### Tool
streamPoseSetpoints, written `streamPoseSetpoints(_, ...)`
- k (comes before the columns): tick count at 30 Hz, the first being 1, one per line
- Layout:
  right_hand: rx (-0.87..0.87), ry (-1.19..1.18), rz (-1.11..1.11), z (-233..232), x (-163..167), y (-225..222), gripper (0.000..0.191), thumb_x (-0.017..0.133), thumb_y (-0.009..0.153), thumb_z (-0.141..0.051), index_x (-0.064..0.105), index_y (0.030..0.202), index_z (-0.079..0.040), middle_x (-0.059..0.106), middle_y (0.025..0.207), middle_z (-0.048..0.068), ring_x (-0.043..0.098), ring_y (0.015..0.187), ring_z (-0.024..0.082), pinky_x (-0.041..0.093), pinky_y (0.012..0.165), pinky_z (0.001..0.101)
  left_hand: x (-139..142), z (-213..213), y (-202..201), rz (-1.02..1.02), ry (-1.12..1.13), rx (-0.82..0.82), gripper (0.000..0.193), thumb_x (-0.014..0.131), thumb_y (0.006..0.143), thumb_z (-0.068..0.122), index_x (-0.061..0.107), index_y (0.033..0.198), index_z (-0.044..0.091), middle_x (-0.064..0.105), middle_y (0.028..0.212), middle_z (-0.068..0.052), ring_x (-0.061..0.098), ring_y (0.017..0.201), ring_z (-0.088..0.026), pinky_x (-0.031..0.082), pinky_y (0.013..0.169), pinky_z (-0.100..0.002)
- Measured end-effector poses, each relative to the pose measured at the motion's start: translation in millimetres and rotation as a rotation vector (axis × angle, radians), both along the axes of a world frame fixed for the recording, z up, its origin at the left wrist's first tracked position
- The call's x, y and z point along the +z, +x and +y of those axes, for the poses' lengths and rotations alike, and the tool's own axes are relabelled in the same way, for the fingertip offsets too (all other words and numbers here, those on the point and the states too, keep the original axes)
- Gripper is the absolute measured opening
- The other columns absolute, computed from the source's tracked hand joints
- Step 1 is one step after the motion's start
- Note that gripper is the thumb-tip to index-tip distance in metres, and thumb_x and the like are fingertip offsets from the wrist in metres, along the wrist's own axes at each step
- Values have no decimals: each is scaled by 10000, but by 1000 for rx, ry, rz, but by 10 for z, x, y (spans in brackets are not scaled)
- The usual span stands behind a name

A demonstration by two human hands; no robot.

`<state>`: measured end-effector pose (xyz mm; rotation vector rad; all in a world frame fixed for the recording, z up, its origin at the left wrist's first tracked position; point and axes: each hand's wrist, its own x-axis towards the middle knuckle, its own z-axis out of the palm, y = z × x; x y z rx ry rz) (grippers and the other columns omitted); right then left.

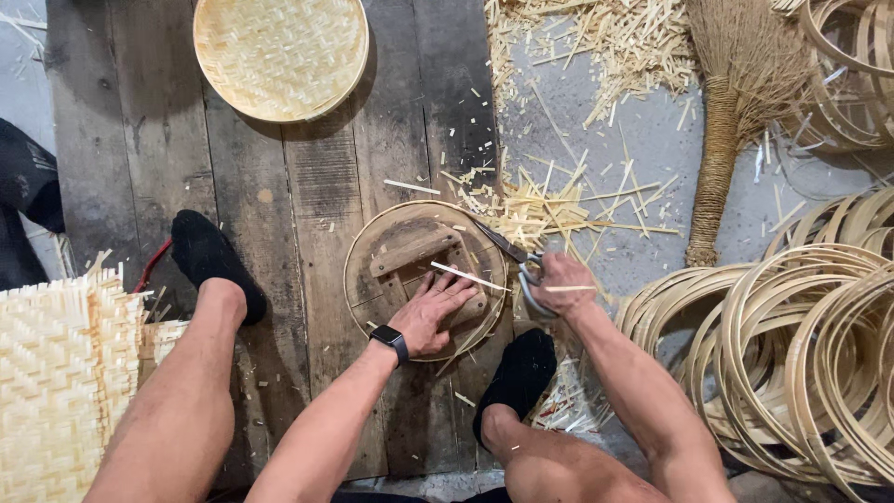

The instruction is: The person places a square woven bamboo mat onto a circular wooden base, secures it with a bamboo ring, and trims the excess bamboo strips using scissors.

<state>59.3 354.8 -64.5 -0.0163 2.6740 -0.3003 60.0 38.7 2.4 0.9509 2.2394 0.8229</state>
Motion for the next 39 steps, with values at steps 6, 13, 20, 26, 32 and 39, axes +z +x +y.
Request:
streamPoseSetpoints(6, 79, 38, 80, 64, 105, -206, 612, 630, 888, -586, 617, 1037, 8, 589, 844, 139, 582, 752, 221, 539, 697, 391, 19, 16, 5, -27, -9, 15, 990, 732, 687, 30, 327, 1570, 225, 253, 1683, -35, 162, 1564, -326, 80, 1278, -553)
streamPoseSetpoints(13, 135, 96, -38, -222, 220, -593, 555, 645, 868, -561, 634, 970, -16, 593, 845, 115, 576, 754, 221, 527, 726, 395, 33, -14, -16, 13, -8, -22, 1038, 727, 628, -22, 340, 1568, 186, 260, 1683, -39, 149, 1575, -329, 89, 1271, -565)
streamPoseSetpoints(20, 8, 60, -33, 219, 317, -408, 470, 594, 927, -536, 672, 1008, -80, 640, 898, 113, 605, 831, 237, 530, 783, 417, 28, -90, -24, -41, 24, -72, 1067, 752, 562, -63, 409, 1538, 198, 302, 1665, 4, 184, 1563, -276, 116, 1275, -574)
streamPoseSetpoints(26, 218, 104, 56, -130, 313, -625, 618, 653, 869, -585, 626, 1096, -10, 635, 925, 135, 613, 839, 226, 543, 777, 390, 60, -102, -32, -17, 0, -101, 1046, 734, 545, -73, 442, 1517, 184, 314, 1665, 16, 176, 1567, -272, 121, 1277, -576)
streamPoseSetpoints(32, 165, 105, -220, -140, 305, -739, 389, 602, 948, -473, 661, 1004, -93, 678, 871, 107, 647, 753, 225, 569, 715, 413, 114, -202, -67, -44, -42, -215, 930, 702, 579, -64, 513, 1461, 160, 333, 1642, 23, 177, 1556, -250, 173, 1255, -563)
streamPoseSetpoints(39, -160, -91, 53, 257, 350, -409, 422, 707, 851, -468, 667, 905, -51, 674, 868, 177, 655, 818, 315, 535, 752, 468, 19, -194, 63, -39, 35, -64, 833, 705, 633, -37, 547, 1423, 177, 348, 1653, 32, 262, 1562, -264, 184, 1275, -547)
